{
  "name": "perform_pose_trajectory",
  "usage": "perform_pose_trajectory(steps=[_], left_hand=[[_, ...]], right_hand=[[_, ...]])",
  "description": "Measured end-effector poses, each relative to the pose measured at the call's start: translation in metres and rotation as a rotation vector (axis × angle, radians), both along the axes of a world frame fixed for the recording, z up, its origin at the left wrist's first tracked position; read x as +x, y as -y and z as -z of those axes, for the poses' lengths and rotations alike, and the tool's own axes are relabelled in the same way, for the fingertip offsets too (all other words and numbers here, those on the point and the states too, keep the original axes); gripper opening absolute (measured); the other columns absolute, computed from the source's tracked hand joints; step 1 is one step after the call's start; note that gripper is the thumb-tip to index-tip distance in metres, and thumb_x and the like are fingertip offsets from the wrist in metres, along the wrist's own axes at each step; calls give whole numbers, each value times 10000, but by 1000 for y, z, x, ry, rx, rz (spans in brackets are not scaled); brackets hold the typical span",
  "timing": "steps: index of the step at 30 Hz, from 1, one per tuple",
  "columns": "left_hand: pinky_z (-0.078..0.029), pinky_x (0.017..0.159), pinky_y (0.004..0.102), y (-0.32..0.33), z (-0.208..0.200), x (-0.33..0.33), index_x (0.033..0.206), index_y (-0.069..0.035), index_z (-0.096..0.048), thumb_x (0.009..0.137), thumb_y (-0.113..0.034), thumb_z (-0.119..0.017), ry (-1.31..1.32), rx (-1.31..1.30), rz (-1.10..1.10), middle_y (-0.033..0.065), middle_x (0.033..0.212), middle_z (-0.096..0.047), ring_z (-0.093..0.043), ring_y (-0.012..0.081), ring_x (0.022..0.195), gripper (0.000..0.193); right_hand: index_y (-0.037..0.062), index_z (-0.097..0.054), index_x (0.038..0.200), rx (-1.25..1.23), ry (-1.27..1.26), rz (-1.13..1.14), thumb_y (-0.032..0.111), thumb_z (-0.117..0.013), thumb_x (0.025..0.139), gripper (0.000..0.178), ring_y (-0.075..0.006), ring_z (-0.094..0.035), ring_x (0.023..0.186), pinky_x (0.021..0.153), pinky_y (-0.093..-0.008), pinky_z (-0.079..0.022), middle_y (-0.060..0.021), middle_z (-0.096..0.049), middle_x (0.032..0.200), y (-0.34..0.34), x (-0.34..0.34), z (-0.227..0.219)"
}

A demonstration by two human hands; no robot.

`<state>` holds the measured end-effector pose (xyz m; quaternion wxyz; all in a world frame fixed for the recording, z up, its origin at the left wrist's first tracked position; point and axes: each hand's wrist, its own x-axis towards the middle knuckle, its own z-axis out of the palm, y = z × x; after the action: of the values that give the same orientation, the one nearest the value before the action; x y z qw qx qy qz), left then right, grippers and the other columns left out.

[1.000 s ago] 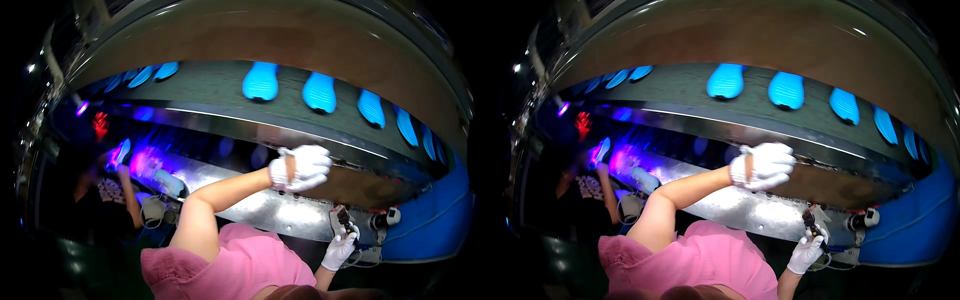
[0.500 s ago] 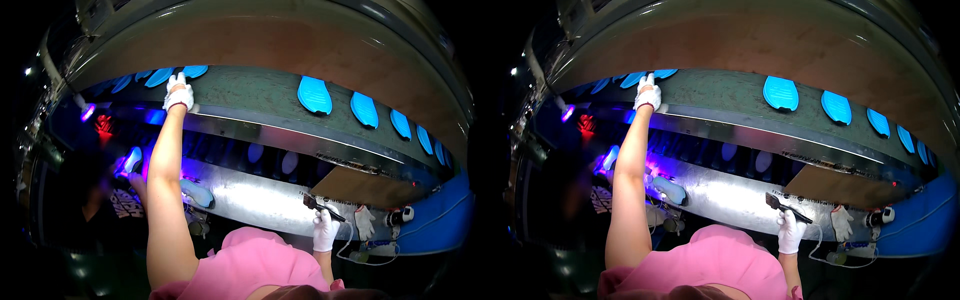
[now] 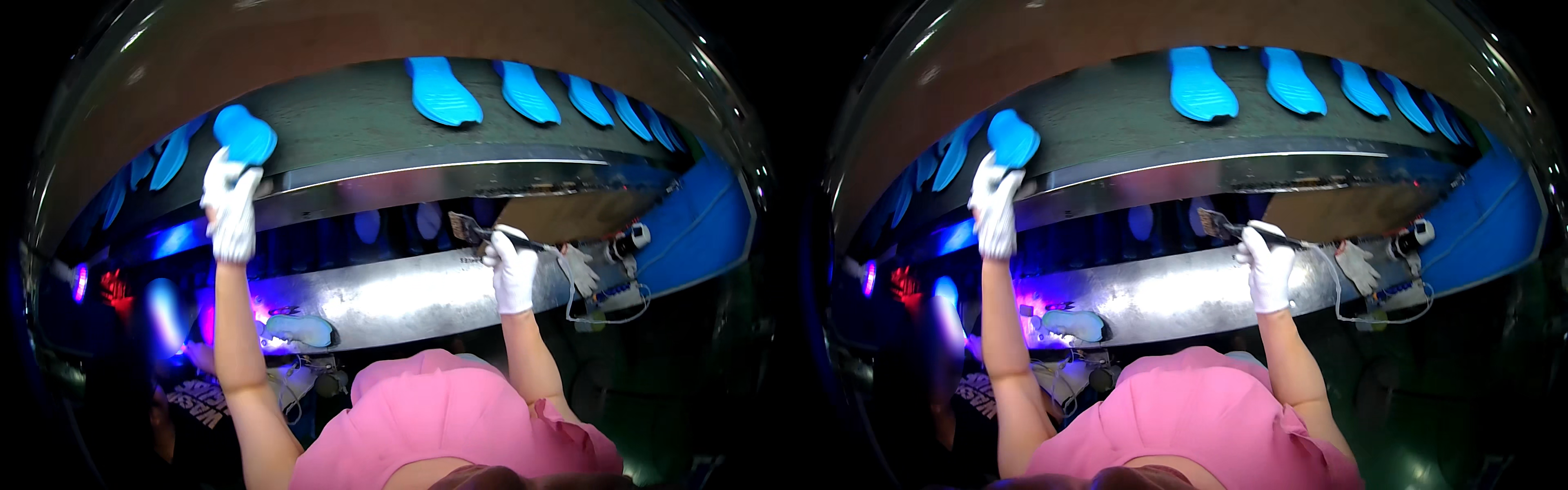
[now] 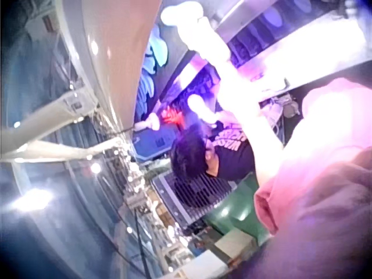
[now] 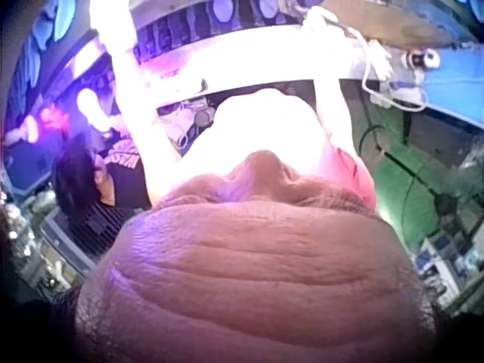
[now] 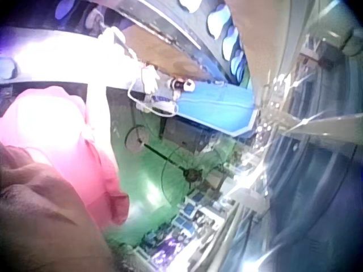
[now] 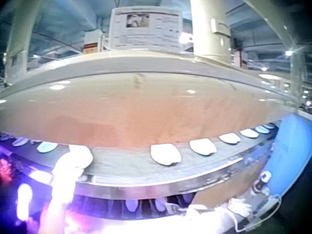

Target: The person picks up blue shoe soles from a conveyor belt and applies a liquid to the interior surface using a brush before returning them to the belt.

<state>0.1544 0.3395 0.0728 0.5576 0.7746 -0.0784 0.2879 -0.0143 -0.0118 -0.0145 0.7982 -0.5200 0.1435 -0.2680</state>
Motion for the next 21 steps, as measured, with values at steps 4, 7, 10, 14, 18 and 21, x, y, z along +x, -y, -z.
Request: perform_pose_trajectory(steps=[4,7,10,14,18,21], left_hand=[[-477,962,345,14,30,-72,1257,26,-570,876,-157,-660,396,-320,116,165,1349,-540,-566,264,1174,432],[-529,787,321,48,7,-120,1418,25,-394,870,-617,-557,30,-1242,172,267,1441,-432,-410,356,1345,860],[-449,600,294,42,11,-118,1470,43,-284,895,-615,-536,-457,-1613,1089,311,1535,-272,-392,430,1348,910],[-421,1035,596,68,29,-111,1411,51,-332,891,-649,-524,-325,-1619,1187,297,1284,-459,-516,466,1173,893],[-538,847,459,97,33,-128,1374,66,-385,811,-703,-594,-484,-1860,1133,294,1244,-478,-571,369,976,976],[-555,744,443,138,47,-151,1395,45,-382,796,-800,-506,-529,-1458,1027,294,1178,-543,-610,357,898,1043]], right_hand=[[7,-650,1071,163,41,-95,103,-707,885,217,-93,-614,654,548,-228,-533,-37,-644,831,8,4,-10],[4,-649,1076,149,66,-120,96,-702,888,216,-99,-633,659,553,-245,-554,-49,-662,848,14,5,-16],[6,-651,1073,140,82,-223,96,-706,886,215,-104,-645,667,555,-251,-560,-48,-665,838,22,3,-18],[11,-655,1056,148,47,-217,91,-712,881,201,-100,-632,642,541,-249,-553,-47,-667,822,15,1,-28],[9,-659,1045,126,32,-323,92,-715,878,195,-92,-620,628,537,-243,-548,-46,-664,807,24,-1,-29],[7,-668,1009,-29,16,-328,130,-709,883,181,-71,-594,615,528,-233,-531,-32,-648,778,13,8,-58]])
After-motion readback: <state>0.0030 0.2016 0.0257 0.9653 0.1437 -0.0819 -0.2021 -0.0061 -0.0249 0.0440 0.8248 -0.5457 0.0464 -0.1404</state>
